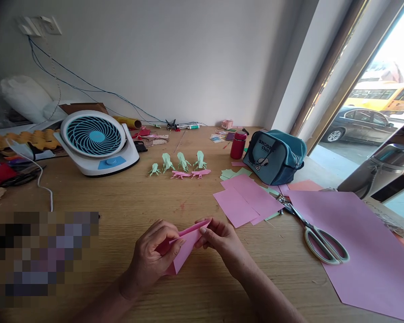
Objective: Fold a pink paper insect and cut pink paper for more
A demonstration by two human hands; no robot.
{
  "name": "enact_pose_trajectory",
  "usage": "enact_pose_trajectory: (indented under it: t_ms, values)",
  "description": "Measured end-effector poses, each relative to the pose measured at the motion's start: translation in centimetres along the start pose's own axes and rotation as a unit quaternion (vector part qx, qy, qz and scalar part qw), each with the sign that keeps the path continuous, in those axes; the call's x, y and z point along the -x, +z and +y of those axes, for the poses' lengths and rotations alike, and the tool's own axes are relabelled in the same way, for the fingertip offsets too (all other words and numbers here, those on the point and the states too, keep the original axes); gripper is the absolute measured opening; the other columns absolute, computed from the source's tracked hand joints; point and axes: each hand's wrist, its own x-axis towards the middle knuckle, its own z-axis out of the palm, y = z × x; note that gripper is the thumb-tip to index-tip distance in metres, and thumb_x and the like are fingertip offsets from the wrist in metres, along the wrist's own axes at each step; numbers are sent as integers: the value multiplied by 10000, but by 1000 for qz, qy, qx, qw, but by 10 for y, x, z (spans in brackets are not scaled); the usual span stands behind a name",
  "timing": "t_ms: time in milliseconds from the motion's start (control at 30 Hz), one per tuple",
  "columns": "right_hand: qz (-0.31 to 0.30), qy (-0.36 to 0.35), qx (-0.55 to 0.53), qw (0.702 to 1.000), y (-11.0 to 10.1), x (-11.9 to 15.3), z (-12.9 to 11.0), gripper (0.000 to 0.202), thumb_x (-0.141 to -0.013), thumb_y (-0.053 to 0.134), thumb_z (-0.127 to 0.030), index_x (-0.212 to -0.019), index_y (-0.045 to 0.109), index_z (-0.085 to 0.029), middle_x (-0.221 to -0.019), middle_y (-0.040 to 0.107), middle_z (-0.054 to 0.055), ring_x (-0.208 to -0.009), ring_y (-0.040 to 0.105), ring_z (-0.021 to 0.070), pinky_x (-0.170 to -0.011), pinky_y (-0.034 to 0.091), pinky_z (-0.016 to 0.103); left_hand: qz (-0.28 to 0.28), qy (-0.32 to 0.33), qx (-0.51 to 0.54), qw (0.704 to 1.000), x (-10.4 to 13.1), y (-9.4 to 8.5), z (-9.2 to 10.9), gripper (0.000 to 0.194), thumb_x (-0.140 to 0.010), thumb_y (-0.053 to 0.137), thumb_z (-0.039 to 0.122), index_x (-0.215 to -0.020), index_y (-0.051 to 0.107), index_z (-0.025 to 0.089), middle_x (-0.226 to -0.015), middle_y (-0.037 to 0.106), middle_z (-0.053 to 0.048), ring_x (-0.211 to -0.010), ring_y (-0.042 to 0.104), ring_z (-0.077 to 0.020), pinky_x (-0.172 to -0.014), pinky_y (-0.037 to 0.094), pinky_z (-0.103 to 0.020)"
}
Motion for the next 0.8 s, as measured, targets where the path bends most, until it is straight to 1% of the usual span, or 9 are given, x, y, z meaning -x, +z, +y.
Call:
enact_pose_trajectory:
  t_ms: [100, 333, 500, 633, 800]
  values:
    - [-5, -3, 10, 1000, 0, 1, -1, 317, -814, 736, -446, -976, 709, -175, -709, 689, 19, -678, 601, 129, -662, 409, 266, 1, -6, 3, 1000, -1, -1, 2, 142, -862, 620, 141, -742, 573, 200, -753, 607, -19, -717, 558, -153, -682, 446, -277]
    - [-1, -7, 20, 1000, -1, 1, -2, 341, -807, 737, -456, -996, 716, -172, -696, 674, 15, -678, 575, 137, -663, 395, 272, 18, -23, 32, 999, -2, 0, 4, 142, -869, 619, 139, -749, 571, 197, -741, 590, -13, -705, 569, -135, -662, 464, -249]
    - [13, -18, 31, 999, -1, 1, -2, 343, -819, 724, -458, -1022, 711, -182, -677, 675, 11, -660, 579, 139, -641, 377, 271, 18, -33, 44, 998, -1, 0, 3, 148, -868, 622, 153, -738, 569, 199, -735, 590, -12, -698, 574, -136, -656, 467, -248]
    - [25, -23, 48, 998, -1, 0, -2, 342, -811, 724, -478, -979, 717, -182, -648, 670, 13, -637, 585, 148, -610, 358, 271, 9, -32, 40, 999, -1, -1, 3, 148, -865, 628, 160, -732, 577, 200, -733, 598, -14, -693, 573, -139, -656, 465, -255]
    - [24, -23, 41, 999, -1, -1, -1, 353, -792, 734, -495, -958, 728, -183, -658, 672, 14, -636, 571, 139, -610, 359, 266, 14, -29, 32, 999, -4, -1, 4, 160, -858, 628, 154, -715, 566, 196, -717, 596, -9, -680, 567, -138, -652, 456, -259]
